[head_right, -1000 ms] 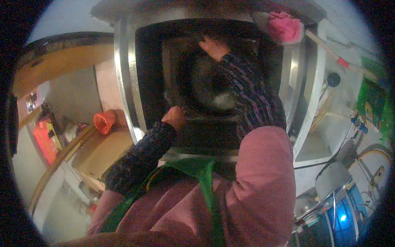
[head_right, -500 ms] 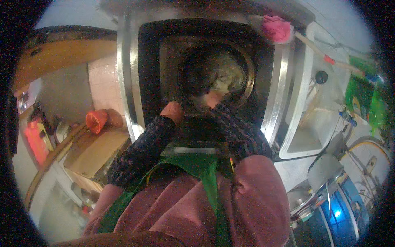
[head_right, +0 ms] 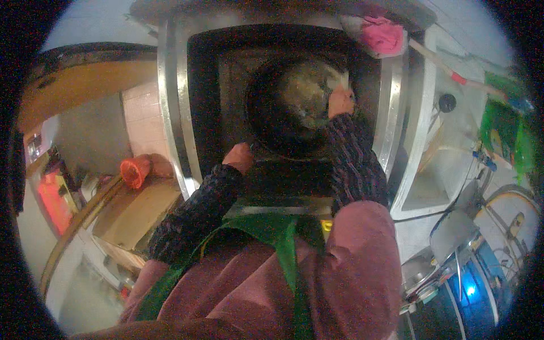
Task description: The person cleans a gas stove top and a frying pan in a kitchen. They wipe the stove surface with a cloth, then wash the pan in the sink using a scrubber and rinse it under running water. The person also cleans the sink drain area and wipes the sink basin.
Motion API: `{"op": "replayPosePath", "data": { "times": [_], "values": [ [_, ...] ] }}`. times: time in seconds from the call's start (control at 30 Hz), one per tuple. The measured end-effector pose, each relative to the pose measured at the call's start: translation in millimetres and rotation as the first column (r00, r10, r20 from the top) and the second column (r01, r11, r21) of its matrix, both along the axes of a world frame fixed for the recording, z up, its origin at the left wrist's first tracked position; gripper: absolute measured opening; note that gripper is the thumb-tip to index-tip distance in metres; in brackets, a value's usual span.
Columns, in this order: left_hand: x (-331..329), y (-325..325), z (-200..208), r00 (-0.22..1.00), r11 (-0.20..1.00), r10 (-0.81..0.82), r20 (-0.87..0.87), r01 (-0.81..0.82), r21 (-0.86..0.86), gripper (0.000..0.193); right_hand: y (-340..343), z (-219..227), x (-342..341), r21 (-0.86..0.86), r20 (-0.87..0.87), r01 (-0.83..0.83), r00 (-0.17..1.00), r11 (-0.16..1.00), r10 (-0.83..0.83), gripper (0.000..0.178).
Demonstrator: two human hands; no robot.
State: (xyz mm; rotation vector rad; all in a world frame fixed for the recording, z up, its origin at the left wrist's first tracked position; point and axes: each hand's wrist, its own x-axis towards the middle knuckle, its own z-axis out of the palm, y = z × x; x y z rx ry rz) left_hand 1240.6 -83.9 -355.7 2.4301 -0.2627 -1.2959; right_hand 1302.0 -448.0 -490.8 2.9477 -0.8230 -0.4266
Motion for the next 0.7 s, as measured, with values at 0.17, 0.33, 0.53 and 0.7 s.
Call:
{"op": "replayPosePath", "data": {
  "times": [0.17, 0.33, 0.53, 0.7],
  "values": [
    [-2, 1, 3, 0.992, 0.983, 0.122, -0.004, -0.122, -0.141, 0.014, 87, 31, 104, 0.465, 0.555, -0.001, 0.779, 0.885, -0.291, 0.045],
    [-3, -1, 12, 0.941, 0.944, 0.312, -0.130, -0.323, -0.074, 0.016, 193, 40, 85, 0.953, 0.176, -0.090, 0.942, 0.288, -0.287, 0.074],
    [10, -6, 25, 0.989, 0.977, 0.145, 0.029, -0.138, -0.160, 0.018, 134, 69, -43, 0.986, -0.162, 0.123, 0.863, 0.113, 0.478, 0.034],
    [16, -10, 41, 0.970, 0.972, 0.227, -0.092, -0.231, -0.040, 0.022, 36, 60, 9, 0.385, -0.156, -0.150, 0.962, 0.911, 0.225, 0.034]
  ]
}}
